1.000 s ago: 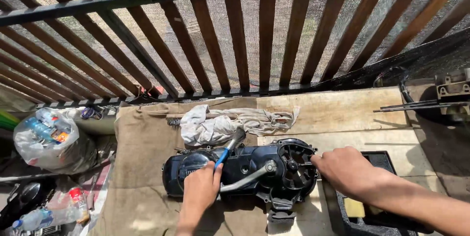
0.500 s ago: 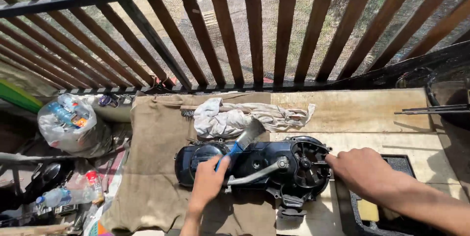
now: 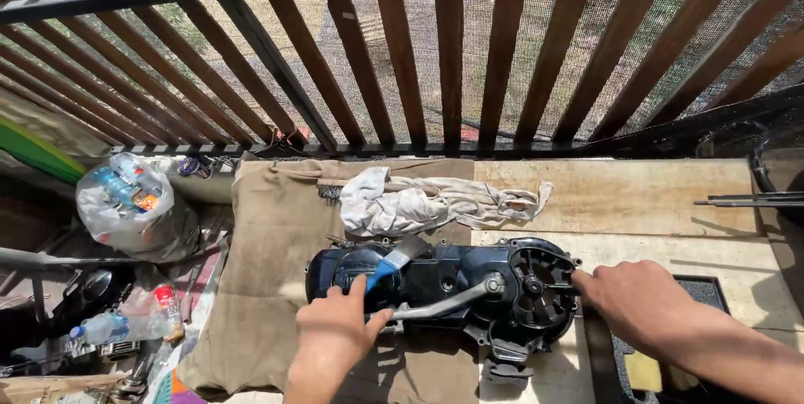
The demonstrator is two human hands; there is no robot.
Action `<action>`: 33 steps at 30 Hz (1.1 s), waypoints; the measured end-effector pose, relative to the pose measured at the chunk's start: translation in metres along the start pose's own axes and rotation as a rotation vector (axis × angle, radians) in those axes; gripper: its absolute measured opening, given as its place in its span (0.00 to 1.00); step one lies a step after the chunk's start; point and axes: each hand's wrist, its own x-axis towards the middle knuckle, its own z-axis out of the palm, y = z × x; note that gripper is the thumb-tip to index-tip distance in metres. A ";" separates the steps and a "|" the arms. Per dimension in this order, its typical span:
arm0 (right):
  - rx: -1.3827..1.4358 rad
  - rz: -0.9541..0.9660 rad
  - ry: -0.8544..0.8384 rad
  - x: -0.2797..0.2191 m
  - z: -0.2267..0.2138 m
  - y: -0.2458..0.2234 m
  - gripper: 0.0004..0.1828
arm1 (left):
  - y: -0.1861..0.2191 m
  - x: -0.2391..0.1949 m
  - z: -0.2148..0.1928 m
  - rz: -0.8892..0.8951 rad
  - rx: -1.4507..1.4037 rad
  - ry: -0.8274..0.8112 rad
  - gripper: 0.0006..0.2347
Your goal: Cleaning a motorcycle CVT cover using a brush and a thin scraping tool to remove dirt and debris.
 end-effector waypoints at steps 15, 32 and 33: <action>-0.010 -0.006 0.025 0.001 0.020 0.010 0.14 | 0.033 0.120 0.081 0.189 -0.001 0.106 0.14; -0.054 -0.018 -0.120 0.000 0.009 0.016 0.21 | -0.027 0.146 -0.010 0.550 0.028 0.443 0.14; -0.070 -0.032 -0.134 -0.001 0.008 0.016 0.25 | -0.031 0.149 -0.011 0.540 0.067 0.480 0.14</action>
